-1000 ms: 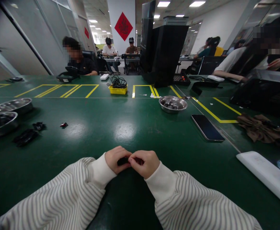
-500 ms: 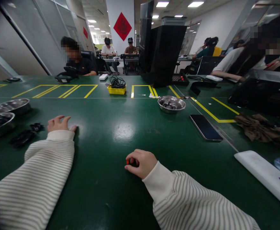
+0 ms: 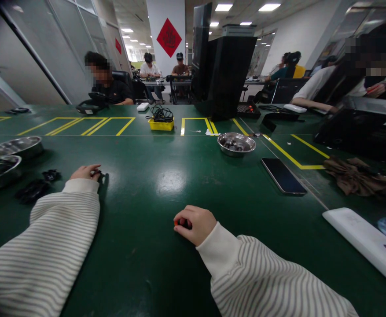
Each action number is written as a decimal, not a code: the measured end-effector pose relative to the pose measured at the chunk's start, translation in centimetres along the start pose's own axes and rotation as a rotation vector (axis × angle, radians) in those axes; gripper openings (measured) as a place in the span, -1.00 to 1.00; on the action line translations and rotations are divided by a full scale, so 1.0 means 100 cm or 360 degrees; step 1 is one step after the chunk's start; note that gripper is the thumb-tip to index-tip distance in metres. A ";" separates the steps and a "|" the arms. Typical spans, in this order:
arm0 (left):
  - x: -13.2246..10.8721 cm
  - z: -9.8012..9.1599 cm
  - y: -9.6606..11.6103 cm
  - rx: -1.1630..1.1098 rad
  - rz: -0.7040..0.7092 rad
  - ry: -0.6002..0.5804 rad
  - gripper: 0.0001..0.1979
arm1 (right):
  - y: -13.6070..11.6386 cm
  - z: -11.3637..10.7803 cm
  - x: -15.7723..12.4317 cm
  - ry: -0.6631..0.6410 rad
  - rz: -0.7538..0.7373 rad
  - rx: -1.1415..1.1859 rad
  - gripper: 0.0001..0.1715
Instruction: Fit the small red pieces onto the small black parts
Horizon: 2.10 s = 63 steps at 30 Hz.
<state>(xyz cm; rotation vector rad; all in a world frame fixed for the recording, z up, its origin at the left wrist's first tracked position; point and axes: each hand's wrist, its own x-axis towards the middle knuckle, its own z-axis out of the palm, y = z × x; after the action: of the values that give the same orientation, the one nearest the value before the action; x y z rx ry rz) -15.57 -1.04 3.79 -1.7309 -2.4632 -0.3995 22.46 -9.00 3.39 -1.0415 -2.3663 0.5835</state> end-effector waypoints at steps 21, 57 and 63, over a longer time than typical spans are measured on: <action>-0.132 0.020 0.141 -0.1166 0.1759 -0.0175 -0.69 | -0.002 -0.002 0.002 0.0141 -0.0034 -0.0008 -0.90; -0.150 -0.008 0.149 -0.1260 0.1704 0.0140 -0.92 | -0.004 -0.006 0.002 0.0334 -0.0315 0.0152 -0.90; -0.150 -0.005 0.147 -0.1202 0.1667 0.0051 -0.86 | -0.005 -0.006 0.002 0.0304 -0.0233 0.0090 -0.91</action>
<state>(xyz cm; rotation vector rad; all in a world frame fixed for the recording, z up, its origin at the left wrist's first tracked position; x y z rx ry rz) 3.41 -10.14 2.96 -2.8743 -1.0687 -1.2372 22.45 -9.06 4.20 -0.8507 -2.2228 0.4721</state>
